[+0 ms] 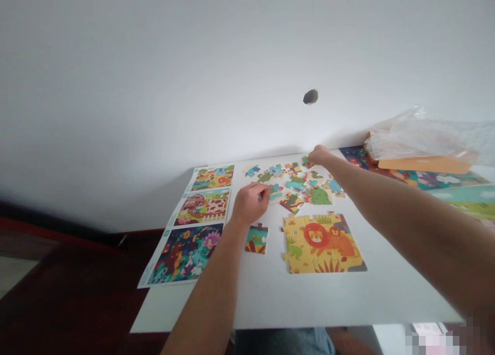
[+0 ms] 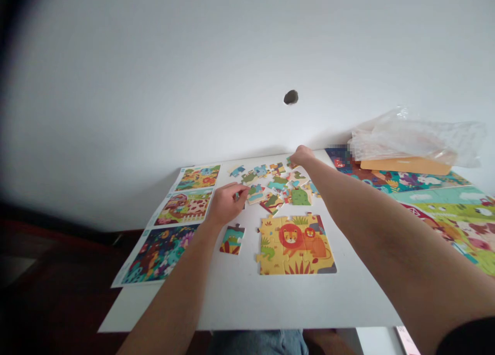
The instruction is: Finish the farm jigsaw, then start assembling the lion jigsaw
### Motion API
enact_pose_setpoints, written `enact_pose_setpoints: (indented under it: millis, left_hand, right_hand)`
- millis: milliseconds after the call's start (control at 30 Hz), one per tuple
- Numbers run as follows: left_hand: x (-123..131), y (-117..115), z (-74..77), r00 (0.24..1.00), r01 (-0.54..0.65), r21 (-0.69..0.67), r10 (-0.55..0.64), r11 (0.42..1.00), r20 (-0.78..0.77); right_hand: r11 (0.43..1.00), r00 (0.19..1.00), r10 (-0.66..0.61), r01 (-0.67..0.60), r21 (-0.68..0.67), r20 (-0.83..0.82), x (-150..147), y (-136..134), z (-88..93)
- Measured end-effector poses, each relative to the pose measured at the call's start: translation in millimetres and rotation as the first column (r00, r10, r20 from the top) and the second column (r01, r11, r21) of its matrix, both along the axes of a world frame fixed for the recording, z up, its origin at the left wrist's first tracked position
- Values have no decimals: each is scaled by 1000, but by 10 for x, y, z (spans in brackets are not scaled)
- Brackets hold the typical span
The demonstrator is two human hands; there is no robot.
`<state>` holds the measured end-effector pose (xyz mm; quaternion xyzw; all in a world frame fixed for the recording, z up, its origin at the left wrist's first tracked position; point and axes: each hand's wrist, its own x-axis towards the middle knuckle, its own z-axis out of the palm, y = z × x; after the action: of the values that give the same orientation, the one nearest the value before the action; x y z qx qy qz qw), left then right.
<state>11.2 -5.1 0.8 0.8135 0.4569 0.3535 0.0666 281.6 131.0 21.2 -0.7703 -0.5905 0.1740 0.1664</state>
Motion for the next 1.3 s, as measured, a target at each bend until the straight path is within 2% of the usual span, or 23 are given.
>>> enact_pose_setpoints:
  millis: [100,167,200,267,300,367,400,467,533,600,667,733,867,933,1033,1133,1300]
  left_hand:
    - [8,10,-35,999,3,23,-4,1000,35]
    - [11,11,-46,998,-18,25,17,1000,61]
    - [15,8,-44,997,-39,18,37,999,75]
    - [28,-4,-29,990,-79,-22,81,997,118]
    - [37,-14,-18,984,-84,-52,91,995,154]
    - [54,-35,0,969,-34,-119,62,992,239]
    - [60,-46,6,963,13,-144,26,990,270]
    - [68,-66,7,962,110,-165,-63,980,267]
    - [70,-81,0,968,171,-160,-135,972,209]
    - [66,-87,-9,971,199,-153,-174,968,165]
    - [58,-86,-17,967,223,-166,-196,961,163]
    - [46,-80,-25,958,255,-199,-219,946,186]
    - [27,-78,-38,923,348,-284,-273,894,273]
    - [23,-86,-33,903,368,-298,-262,881,342]
    - [17,-97,-13,864,361,-274,-210,891,457]
    - [3,-92,-4,852,331,-238,-180,913,491]
    - [-21,-65,-31,869,253,-186,-138,949,475]
  right_hand:
    - [995,998,-68,67,69,11,-40,-189,141]
    - [984,996,-89,88,153,1,-130,-413,248]
    - [976,997,-79,80,201,-15,-192,-555,294]
    - [948,980,69,-7,318,-186,-338,-879,344]
    - [939,929,207,-101,329,-305,-415,-1047,338]
    - [920,727,389,-270,285,-566,-560,-1352,258]
    - [911,637,412,-318,264,-652,-622,-1477,188]
    - [906,517,397,-355,232,-759,-718,-1656,12]
    - [926,450,331,-326,192,-830,-774,-1750,-162]
    - [924,464,343,-322,205,-816,-797,-1789,-282]
    - [911,515,393,-332,245,-762,-797,-1803,-334]
    - [904,536,418,-324,278,-734,-787,-1807,-335]
    - [897,526,435,-318,306,-731,-755,-1799,-304]
    - [891,535,447,-333,307,-717,-739,-1788,-301]
    - [887,526,443,-373,272,-725,-734,-1788,-302]
    - [866,528,451,-456,208,-719,-762,-1837,-277]
    - [774,613,590,-614,154,-526,-837,-1980,-157]
